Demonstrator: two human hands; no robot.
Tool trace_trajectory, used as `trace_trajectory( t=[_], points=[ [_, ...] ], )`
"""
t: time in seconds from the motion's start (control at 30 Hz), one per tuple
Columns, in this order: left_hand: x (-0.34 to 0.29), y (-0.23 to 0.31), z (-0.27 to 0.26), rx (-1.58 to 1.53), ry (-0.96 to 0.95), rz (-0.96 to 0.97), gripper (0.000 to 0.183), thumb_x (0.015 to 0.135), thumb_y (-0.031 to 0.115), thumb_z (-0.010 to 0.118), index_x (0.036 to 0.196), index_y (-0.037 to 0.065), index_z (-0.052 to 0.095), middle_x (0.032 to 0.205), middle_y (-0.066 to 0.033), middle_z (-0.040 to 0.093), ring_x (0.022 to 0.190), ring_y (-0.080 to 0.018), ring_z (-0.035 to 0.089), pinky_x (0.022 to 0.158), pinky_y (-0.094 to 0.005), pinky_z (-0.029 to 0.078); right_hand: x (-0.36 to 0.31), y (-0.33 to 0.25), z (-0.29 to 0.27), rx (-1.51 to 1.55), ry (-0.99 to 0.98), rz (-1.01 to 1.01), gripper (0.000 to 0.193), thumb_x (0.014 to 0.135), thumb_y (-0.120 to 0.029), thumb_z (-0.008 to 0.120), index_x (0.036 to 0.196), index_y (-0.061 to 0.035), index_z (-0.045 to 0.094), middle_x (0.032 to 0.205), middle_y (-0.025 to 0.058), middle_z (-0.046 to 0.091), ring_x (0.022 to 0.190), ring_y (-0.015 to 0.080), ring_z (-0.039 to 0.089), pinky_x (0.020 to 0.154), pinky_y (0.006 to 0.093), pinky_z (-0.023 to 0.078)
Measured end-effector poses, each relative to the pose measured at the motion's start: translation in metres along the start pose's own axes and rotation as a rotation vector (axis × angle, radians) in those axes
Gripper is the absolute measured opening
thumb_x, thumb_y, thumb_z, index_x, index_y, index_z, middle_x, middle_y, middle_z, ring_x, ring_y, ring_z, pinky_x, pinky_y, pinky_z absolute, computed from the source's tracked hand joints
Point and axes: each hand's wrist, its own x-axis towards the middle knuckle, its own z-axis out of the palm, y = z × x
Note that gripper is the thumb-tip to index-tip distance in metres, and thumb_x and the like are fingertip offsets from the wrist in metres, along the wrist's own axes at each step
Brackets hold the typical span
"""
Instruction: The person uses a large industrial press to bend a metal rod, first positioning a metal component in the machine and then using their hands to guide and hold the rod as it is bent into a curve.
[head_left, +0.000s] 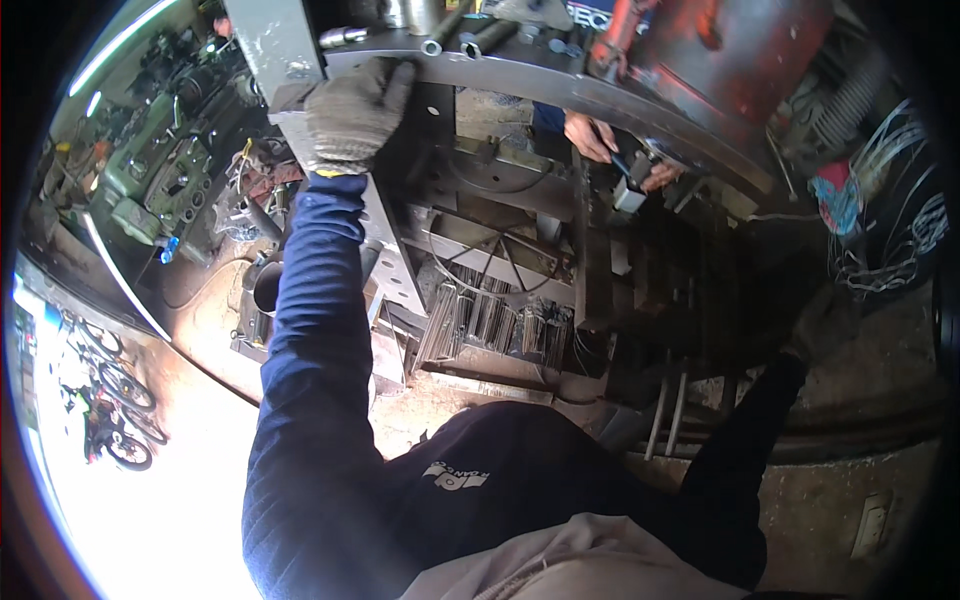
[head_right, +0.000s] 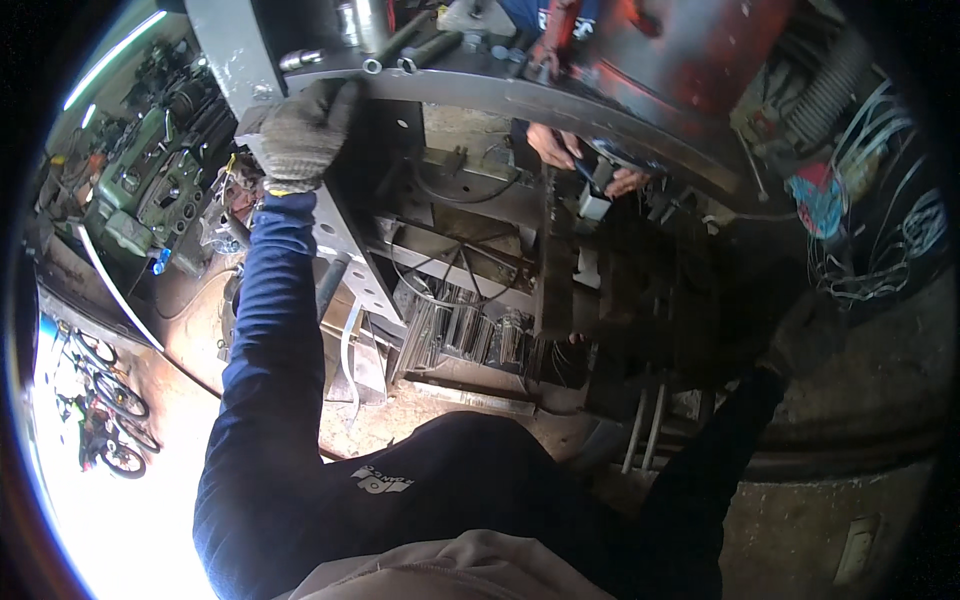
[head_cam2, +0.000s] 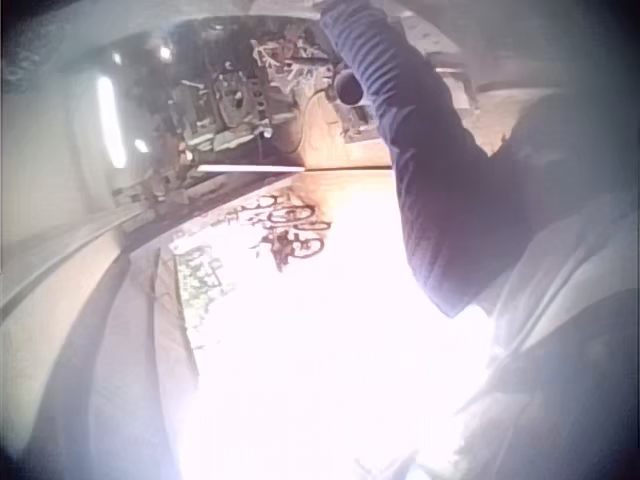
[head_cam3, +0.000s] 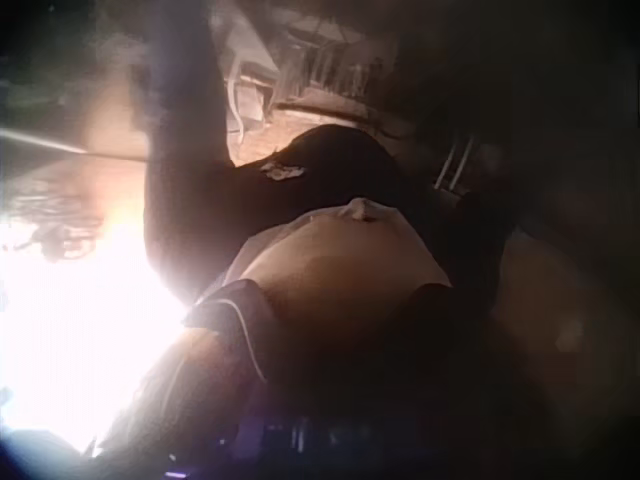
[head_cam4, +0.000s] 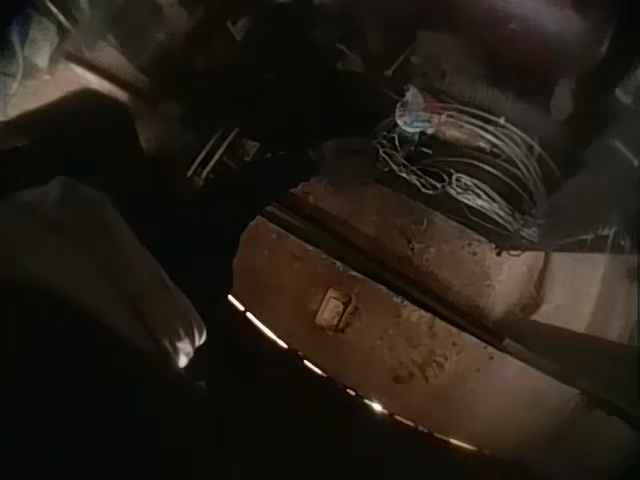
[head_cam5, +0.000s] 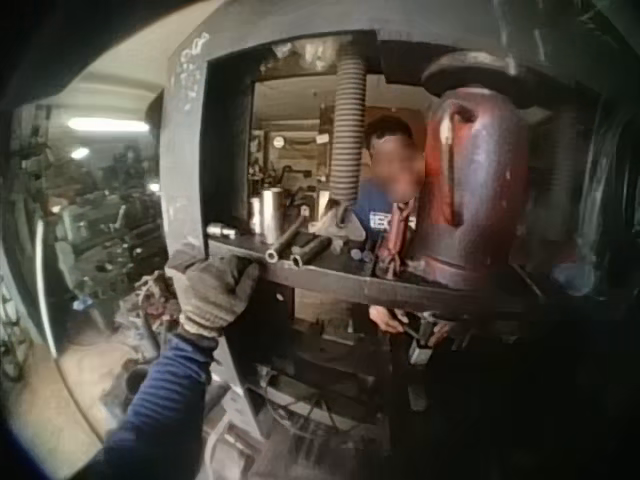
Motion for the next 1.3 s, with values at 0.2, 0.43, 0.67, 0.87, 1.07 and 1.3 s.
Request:
trace_trajectory(
  t=[0.2, 0.43, 0.67, 0.87, 1.07, 1.3],
  points=[
    [0.0, 0.001, -0.003, -0.141, -0.037, -0.044, 0.033, 0.096, 0.04, 0.063, 0.104, 0.01, 0.074, 0.095, -0.0171, 0.073, 0.086, -0.0332, 0.071, 0.074, -0.041, 0.055, -0.009, 0.03, 0.035, 0.163, 0.295, -0.043, 0.031, 0.096, -0.029, 0.061, 0.091, -0.0007, 0.071, 0.093, 0.016, 0.071, 0.087, 0.0319, 0.066, 0.082, 0.0448, 0.052],
    [0.021, -0.011, -0.011, -0.557, 0.103, -0.245, 0.034, 0.091, 0.035, 0.073, 0.109, 0.007, 0.073, 0.092, -0.0083, 0.073, 0.086, -0.0221, 0.067, 0.079, -0.0322, 0.053, 0.003, -0.011, 0.012, 0.054, 0.168, 0.065, 0.041, 0.094, -0.036, 0.061, 0.073, -0.001, 0.067, 0.076, 0.0163, 0.068, 0.073, 0.0357, 0.065, 0.074, 0.0449, 0.053],
    [0.103, 0.054, -0.045, -0.641, -0.411, -0.086, 0.008, 0.09, 0.01, 0.07, 0.092, 0.002, 0.071, 0.074, -0.003, 0.067, 0.068, -0.0111, 0.06, 0.064, -0.0295, 0.05, 0.013, -0.024, 0.003, 0.096, 0.254, -0.015, 0.039, 0.096, -0.035, 0.058, 0.073, -0.0052, 0.067, 0.072, 0.0165, 0.066, 0.069, 0.0347, 0.064, 0.068, 0.0428, 0.052],
    [0.14, 0.038, 0.014, -0.317, -0.754, 0.173, 0.022, 0.091, 0.015, 0.067, 0.111, 0.005, 0.069, 0.091, -0.0065, 0.07, 0.08, -0.0167, 0.064, 0.068, -0.0314, 0.052, -0.026, 0.045, 0.035, -0.109, 0.115, 0.121, 0.037, 0.092, -0.036, 0.062, 0.095, -0.001, 0.075, 0.093, 0.0181, 0.074, 0.083, 0.0375, 0.07, 0.08, 0.0438, 0.056],
    [0.163, -0.009, 0.048, -0.318, -0.954, -0.094, 0.031, 0.097, 0.02, 0.058, 0.125, 0.01, 0.065, 0.1, -0.0034, 0.069, 0.088, -0.0172, 0.066, 0.067, -0.0298, 0.052, -0.018, 0.016, 0.033, -0.145, 0.191, 0.13, 0.037, 0.094, -0.039, 0.061, 0.105, -0.005, 0.072, 0.103, 0.0175, 0.071, 0.093, 0.0345, 0.068, 0.083, 0.0416, 0.055],
    [0.182, -0.009, 0.051, -0.033, -1.157, -0.018, 0.032, 0.094, 0.027, 0.06, 0.118, 0.006, 0.068, 0.098, -0.0078, 0.07, 0.087, -0.0196, 0.064, 0.075, -0.0347, 0.052, -0.004, -0.007, 0.028, -0.222, 0.054, 0.308, 0.037, 0.097, -0.037, 0.058, 0.112, -0.0038, 0.067, 0.105, 0.0185, 0.067, 0.098, 0.0326, 0.066, 0.086, 0.0423, 0.054]
  ],
)
